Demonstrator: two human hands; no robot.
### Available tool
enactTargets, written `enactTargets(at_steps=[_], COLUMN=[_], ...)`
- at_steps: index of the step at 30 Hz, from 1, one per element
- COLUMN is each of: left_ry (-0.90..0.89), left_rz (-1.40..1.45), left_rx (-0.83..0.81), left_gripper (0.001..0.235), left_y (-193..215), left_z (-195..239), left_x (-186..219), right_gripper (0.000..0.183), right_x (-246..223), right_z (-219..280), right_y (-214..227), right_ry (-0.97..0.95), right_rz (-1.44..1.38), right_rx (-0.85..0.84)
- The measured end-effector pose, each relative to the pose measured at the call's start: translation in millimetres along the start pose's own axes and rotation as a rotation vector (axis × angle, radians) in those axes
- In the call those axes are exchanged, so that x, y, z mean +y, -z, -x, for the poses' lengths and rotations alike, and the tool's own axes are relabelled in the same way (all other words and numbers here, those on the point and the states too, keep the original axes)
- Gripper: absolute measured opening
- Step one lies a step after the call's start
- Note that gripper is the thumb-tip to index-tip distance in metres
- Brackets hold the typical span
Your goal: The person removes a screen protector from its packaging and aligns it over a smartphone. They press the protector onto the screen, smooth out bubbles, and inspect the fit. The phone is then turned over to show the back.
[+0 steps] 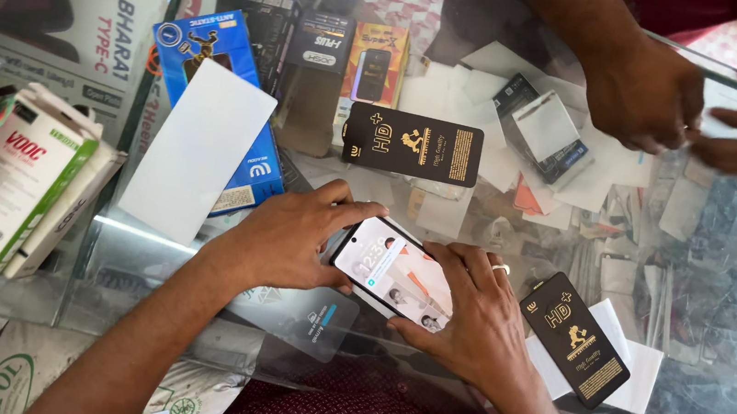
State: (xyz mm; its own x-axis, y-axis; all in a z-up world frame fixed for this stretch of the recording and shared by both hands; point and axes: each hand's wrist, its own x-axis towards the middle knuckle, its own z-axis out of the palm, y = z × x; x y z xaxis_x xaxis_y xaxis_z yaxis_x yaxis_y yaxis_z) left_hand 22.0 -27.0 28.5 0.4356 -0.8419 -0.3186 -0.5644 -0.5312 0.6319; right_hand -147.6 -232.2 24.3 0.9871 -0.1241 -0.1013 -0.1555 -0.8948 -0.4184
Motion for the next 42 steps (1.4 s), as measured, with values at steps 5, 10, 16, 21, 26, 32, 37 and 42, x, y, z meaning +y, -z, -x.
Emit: enactTargets(at_steps=[5, 10, 16, 21, 26, 32, 37, 42], left_ry=[-0.011, -0.016, -0.031, -0.084, -0.119, -0.105, -0.276, -0.261], left_rz=[-0.004, -0.007, 0.014, 0.057, 0.096, 0.190, 0.193, 0.165], left_rx=[-0.008, -0.016, -0.011, 0.117, 0.298, 0.329, 0.496, 0.404], left_gripper=[0.102, 0.104, 0.110, 0.089, 0.054, 0.045, 0.040, 0.067], left_y=[-3, -3, -3, -12, -20, -25, -36, -40], left_z=[-2, -1, 2, 0, 3, 15, 23, 32], left_x=[-4, -6, -9, -12, -11, -5, -6, -4], right_gripper=[0.093, 0.092, 0.137, 0.139, 0.122, 0.079, 0.051, 0.037], right_x=[-5, -4, -1, 1, 2, 19, 40, 39], right_z=[-7, -6, 8, 29, 53, 62, 49, 30], right_y=[-5, -9, 1, 4, -1, -7, 4, 27], right_ry=[-0.080, -0.119, -0.106, -0.195, -0.099, -0.108, 0.049, 0.114], right_rz=[-0.029, -0.031, 0.045, 0.017, -0.298, -0.393, -0.118, -0.105], right_rx=[-0.022, -0.039, -0.088, -0.133, -0.109, -0.002, 0.088, 0.082])
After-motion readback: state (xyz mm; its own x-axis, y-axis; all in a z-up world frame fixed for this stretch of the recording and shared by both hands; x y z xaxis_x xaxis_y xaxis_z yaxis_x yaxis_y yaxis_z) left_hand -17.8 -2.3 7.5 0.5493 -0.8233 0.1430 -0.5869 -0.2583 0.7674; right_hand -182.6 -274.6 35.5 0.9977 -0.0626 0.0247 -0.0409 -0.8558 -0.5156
